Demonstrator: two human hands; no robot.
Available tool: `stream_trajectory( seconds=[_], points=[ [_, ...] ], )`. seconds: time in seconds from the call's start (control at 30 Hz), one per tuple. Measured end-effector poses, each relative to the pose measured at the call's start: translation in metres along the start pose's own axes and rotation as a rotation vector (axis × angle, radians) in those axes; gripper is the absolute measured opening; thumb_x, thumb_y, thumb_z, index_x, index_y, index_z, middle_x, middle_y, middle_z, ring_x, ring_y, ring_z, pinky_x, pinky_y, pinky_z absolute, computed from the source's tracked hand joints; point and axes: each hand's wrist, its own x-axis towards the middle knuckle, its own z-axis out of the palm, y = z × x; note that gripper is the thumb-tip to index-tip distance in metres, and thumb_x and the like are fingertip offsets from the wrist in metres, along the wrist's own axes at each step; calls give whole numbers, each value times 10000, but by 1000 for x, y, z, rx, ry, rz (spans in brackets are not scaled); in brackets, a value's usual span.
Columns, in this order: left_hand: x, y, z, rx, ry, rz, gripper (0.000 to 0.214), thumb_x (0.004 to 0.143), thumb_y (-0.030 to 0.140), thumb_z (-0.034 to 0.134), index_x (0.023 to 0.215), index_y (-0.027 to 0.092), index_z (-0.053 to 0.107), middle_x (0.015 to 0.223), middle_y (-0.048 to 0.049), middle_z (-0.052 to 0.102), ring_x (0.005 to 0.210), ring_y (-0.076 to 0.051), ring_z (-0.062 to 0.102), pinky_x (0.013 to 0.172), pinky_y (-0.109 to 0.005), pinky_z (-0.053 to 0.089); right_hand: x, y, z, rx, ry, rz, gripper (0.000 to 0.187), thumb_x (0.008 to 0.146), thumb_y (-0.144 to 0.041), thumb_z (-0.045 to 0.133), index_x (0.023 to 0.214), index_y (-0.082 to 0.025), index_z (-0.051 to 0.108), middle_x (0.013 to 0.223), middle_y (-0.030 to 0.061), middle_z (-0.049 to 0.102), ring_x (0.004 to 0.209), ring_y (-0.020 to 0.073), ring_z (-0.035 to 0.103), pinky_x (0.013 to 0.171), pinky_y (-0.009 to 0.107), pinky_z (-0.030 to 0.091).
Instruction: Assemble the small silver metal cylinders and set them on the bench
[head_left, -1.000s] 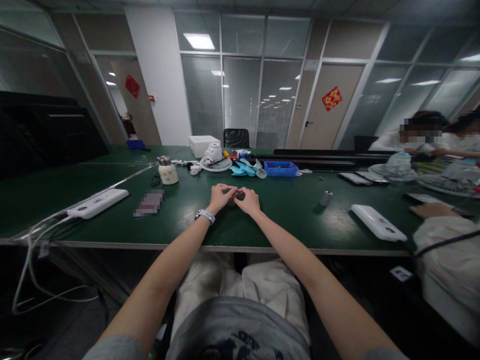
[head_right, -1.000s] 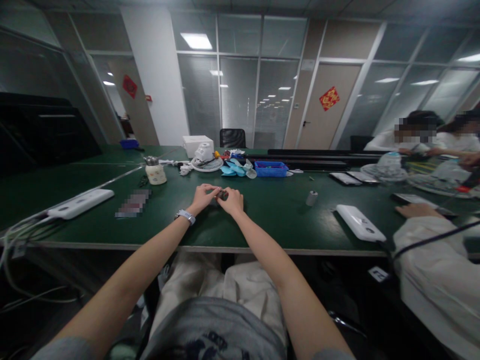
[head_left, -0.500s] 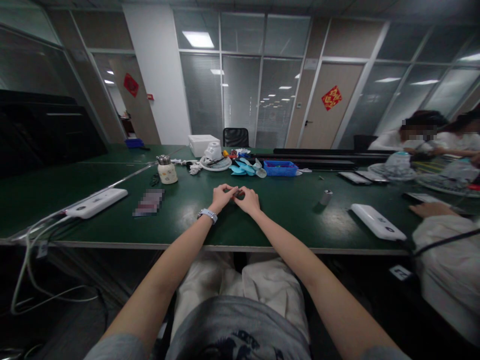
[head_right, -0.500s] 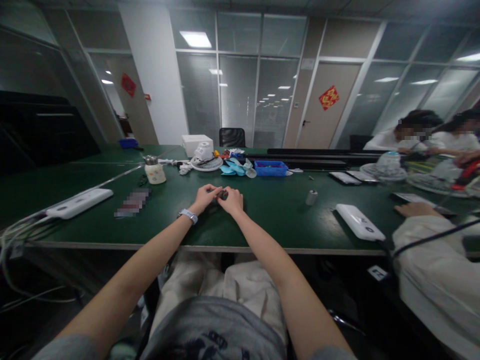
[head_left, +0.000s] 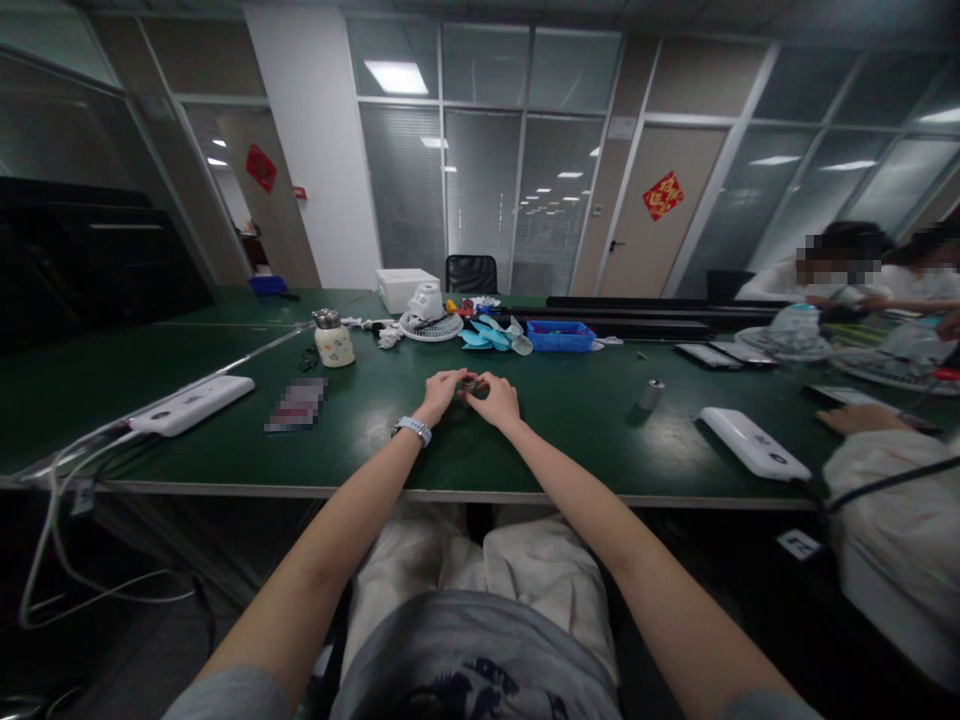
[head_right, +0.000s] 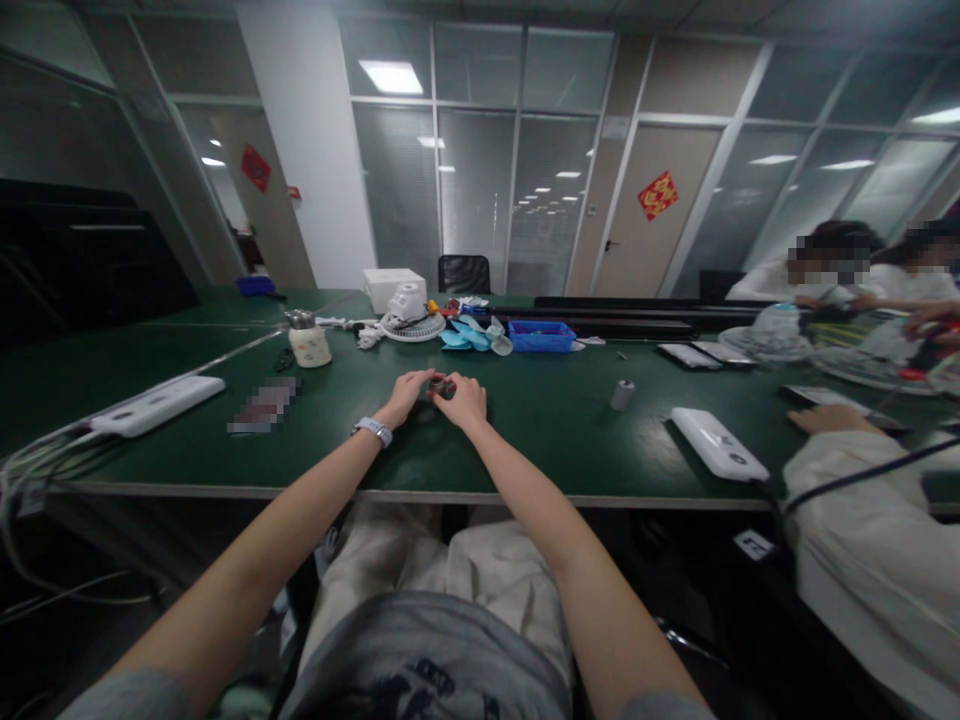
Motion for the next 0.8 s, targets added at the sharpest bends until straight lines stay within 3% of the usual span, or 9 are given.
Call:
stream_trajectory(
  seconds=[0.4,0.63,0.8],
  points=[
    [-5,8,-2,-85,-67,-49,421,604,521,752,819,159,757,868,-97,729,851,-231,658,778,-335,498,0,1,1,-10,9,-8,317,770,-508,638,954,-255,588,931,25,680,924,228,574,791,351,412],
    [-9,9,-2,91,39,54,398,637,537,727,778,166,762,795,-85,723,785,-220,650,726,-321,491,2,5,6,118,2,-56,298,754,-454,672,932,-239,568,885,16,680,872,204,613,785,335,452],
    [-10,16,-4,277,224,204,374,699,554,673,764,196,761,810,-66,721,871,-222,628,848,-340,453,3,8,8,245,-17,-45,273,754,-421,680,926,-240,570,903,10,686,858,184,638,774,314,470]
  ],
)
